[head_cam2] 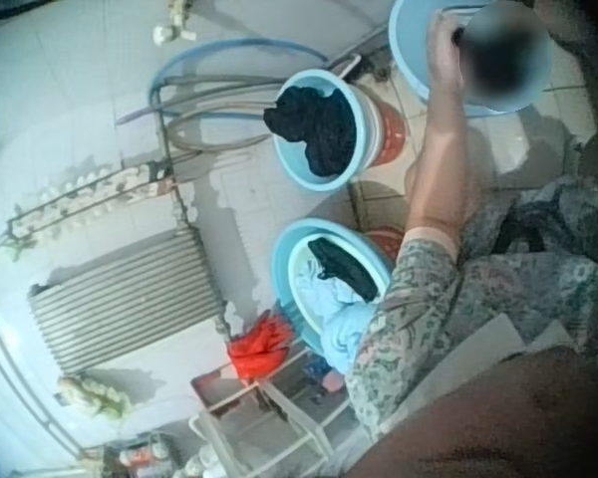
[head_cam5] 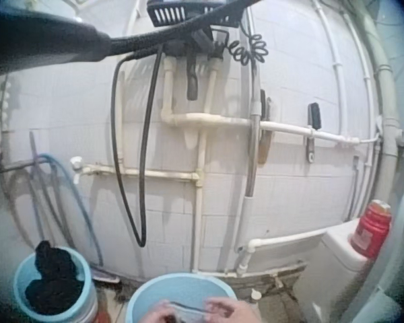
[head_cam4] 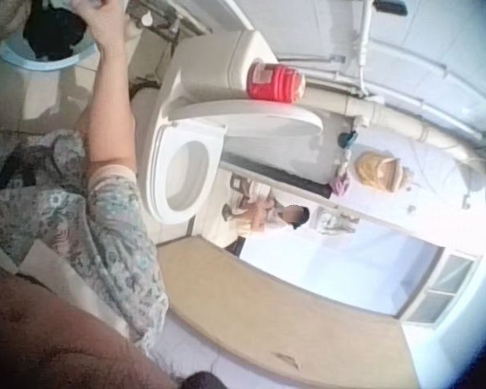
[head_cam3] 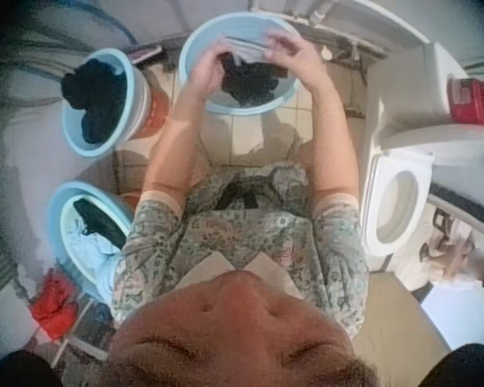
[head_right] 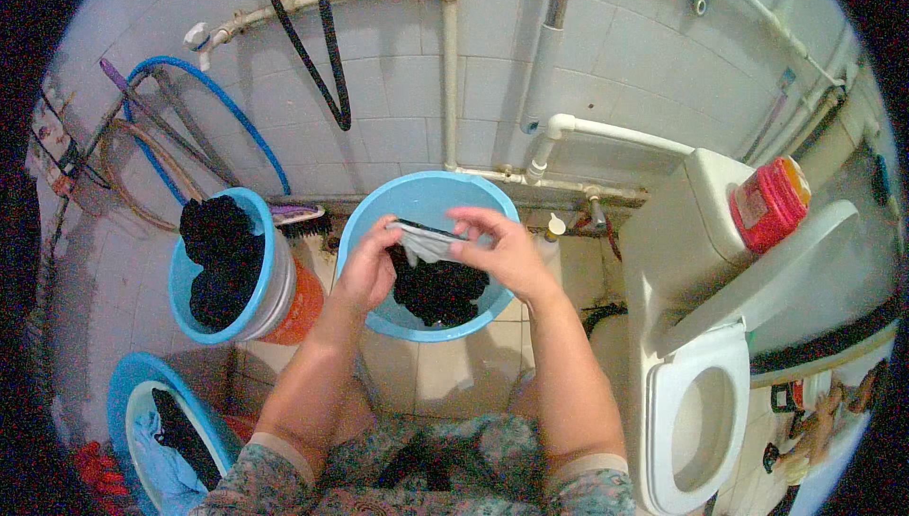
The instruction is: The person sits on the floor and washes a black garment by hand in a blue basin. They repeatedly submerge, wring, and scrub the item, then apply liquid detergent from a bottle and continue scrubbing to create suds.
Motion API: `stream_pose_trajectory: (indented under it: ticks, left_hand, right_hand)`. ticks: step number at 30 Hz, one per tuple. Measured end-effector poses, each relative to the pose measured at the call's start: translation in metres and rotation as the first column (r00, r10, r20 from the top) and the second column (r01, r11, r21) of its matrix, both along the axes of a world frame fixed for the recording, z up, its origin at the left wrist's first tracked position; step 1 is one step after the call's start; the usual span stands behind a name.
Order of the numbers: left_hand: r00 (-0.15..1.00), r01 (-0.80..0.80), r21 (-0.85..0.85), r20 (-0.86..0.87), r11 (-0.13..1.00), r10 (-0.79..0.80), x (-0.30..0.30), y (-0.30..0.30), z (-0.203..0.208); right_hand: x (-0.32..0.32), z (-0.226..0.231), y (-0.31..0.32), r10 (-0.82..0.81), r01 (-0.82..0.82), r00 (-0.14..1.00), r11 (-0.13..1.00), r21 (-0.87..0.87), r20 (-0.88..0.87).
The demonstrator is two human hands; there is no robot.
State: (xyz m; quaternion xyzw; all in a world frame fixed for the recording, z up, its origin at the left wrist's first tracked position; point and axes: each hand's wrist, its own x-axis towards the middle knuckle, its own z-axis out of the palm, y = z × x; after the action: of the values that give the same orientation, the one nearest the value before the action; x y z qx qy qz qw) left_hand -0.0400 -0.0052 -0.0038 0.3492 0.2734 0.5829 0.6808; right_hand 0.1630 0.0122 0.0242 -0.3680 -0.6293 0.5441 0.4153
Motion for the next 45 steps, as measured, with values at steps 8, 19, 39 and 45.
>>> stream_pose_trajectory:
  ticks: [8,19,39,45]
  left_hand:
    - [0.936,-0.050,-0.204,0.331,0.978,0.117,-0.046,0.008,0.009]
    - [0.890,-0.083,-0.082,-0.455,0.993,0.037,0.003,0.016,-0.067]
    - [0.997,0.036,-0.235,-0.060,0.971,-0.051,0.009,0.007,-0.051]
    - [0.991,0.116,-0.368,0.108,0.923,-0.082,0.000,0.025,-0.115]
  right_hand:
    - [-0.013,-0.032,0.003,0.304,-0.253,0.931,0.937,-0.240,0.203]
    - [-0.097,-0.022,-0.053,-0.379,-0.080,0.766,0.746,0.661,0.520]
    - [-0.032,-0.056,0.030,-0.640,0.646,0.760,0.763,0.024,-0.111]
    - [-0.097,-0.031,-0.057,-0.441,-0.059,0.716,0.734,0.677,0.541]
